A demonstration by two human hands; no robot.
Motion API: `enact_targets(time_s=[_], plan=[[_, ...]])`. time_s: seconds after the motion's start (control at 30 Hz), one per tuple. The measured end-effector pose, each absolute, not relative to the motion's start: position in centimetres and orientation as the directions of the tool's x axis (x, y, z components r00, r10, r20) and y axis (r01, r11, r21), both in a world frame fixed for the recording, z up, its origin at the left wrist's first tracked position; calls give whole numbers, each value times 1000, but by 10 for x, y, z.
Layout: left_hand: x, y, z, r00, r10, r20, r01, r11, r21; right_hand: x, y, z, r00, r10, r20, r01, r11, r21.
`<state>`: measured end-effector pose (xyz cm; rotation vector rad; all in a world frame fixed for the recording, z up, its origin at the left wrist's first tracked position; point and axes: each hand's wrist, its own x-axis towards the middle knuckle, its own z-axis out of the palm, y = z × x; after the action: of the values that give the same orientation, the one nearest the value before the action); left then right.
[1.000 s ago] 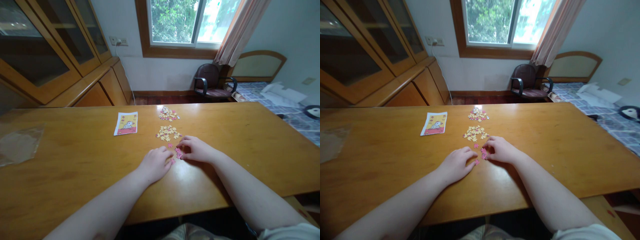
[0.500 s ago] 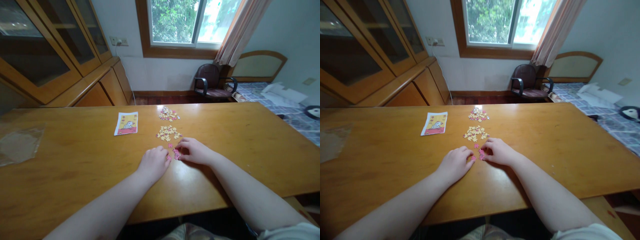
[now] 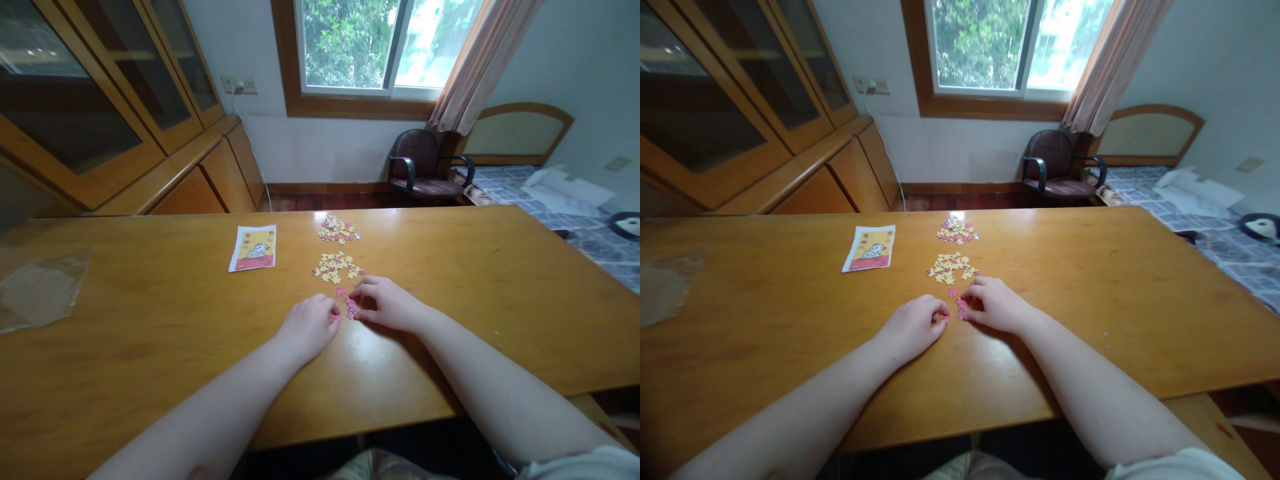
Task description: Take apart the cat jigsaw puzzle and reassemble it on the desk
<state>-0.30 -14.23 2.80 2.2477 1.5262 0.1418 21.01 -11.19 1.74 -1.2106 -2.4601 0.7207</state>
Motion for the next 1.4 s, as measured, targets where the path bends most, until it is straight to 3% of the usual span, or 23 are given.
enact_targets(time_s=[0.27, 0.57, 1.4], plan=[[-4, -145, 29, 403, 911, -85, 885, -365, 289, 210, -112, 19, -602, 796, 57, 629, 518, -580], [-3, -142, 29, 405, 902, -152, 865, -324, 384, 206, -115, 16, -621, 781, 69, 623, 545, -561], [-3, -143, 24, 478, 876, -62, 827, -425, 368, 205, -116, 18, -605, 790, 94, 629, 548, -552]])
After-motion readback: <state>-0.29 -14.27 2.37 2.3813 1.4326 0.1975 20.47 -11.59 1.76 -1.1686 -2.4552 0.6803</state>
